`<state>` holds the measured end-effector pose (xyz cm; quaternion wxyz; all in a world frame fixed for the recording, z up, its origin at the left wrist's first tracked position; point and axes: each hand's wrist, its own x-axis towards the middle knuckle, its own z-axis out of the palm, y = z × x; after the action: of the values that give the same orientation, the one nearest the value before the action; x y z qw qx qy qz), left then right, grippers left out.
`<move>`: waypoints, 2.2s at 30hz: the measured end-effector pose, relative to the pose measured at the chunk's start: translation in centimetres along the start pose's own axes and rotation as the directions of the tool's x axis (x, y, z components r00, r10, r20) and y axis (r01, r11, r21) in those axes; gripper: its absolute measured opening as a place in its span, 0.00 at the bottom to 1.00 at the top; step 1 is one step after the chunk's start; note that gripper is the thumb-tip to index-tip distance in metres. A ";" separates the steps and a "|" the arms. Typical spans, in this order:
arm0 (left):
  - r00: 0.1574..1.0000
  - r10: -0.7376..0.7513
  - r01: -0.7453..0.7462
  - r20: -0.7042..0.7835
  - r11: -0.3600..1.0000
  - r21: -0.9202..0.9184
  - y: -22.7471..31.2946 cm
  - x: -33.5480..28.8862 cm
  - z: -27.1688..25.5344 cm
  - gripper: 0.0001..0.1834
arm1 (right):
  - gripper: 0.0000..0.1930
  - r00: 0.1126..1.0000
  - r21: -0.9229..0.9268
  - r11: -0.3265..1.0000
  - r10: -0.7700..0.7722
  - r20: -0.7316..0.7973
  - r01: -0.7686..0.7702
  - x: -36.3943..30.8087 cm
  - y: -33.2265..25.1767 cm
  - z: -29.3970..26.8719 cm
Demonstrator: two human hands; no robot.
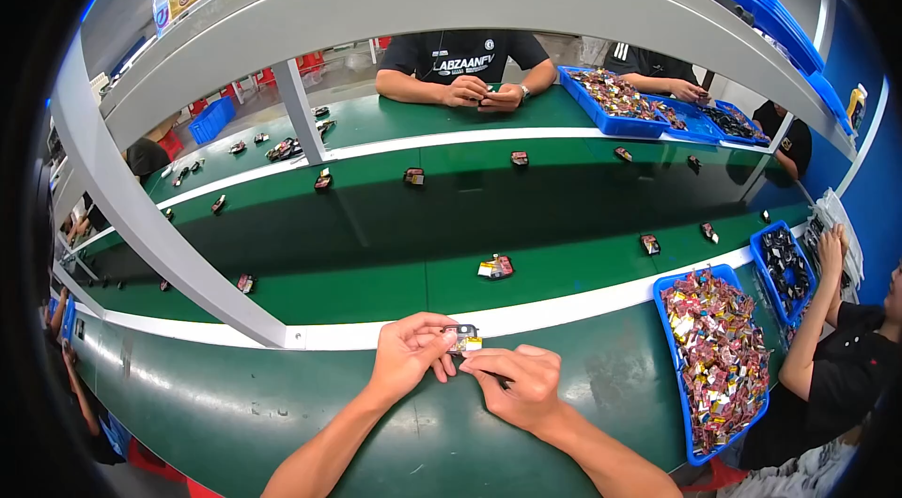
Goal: The person is assembling small electronic components, specifically inserting internal parts and using a tool to adjust or secure them.
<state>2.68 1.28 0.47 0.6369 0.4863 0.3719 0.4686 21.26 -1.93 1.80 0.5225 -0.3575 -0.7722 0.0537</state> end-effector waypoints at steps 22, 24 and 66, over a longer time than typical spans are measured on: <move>0.944 0.135 -0.081 -0.302 0.980 0.184 0.1 1.6 -0.4 0.06 | 0.08 0.989 0.038 0.998 0.048 -0.138 -0.043 -0.1 1.0 0.3; 0.883 0.242 -0.120 -0.402 0.945 0.305 0.6 3.4 -3.3 0.07 | 0.09 0.980 0.057 0.994 0.104 -0.167 -0.096 -0.2 1.3 0.3; 0.925 0.184 0.222 -0.332 0.448 0.866 1.3 8.9 -3.9 0.19 | 0.06 0.926 0.145 0.934 0.345 -0.150 -0.325 -0.5 1.9 0.8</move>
<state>1.33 10.97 0.56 0.2057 0.6427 0.6831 0.2794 21.66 -0.60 0.15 0.5908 -0.4561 -0.6469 0.1567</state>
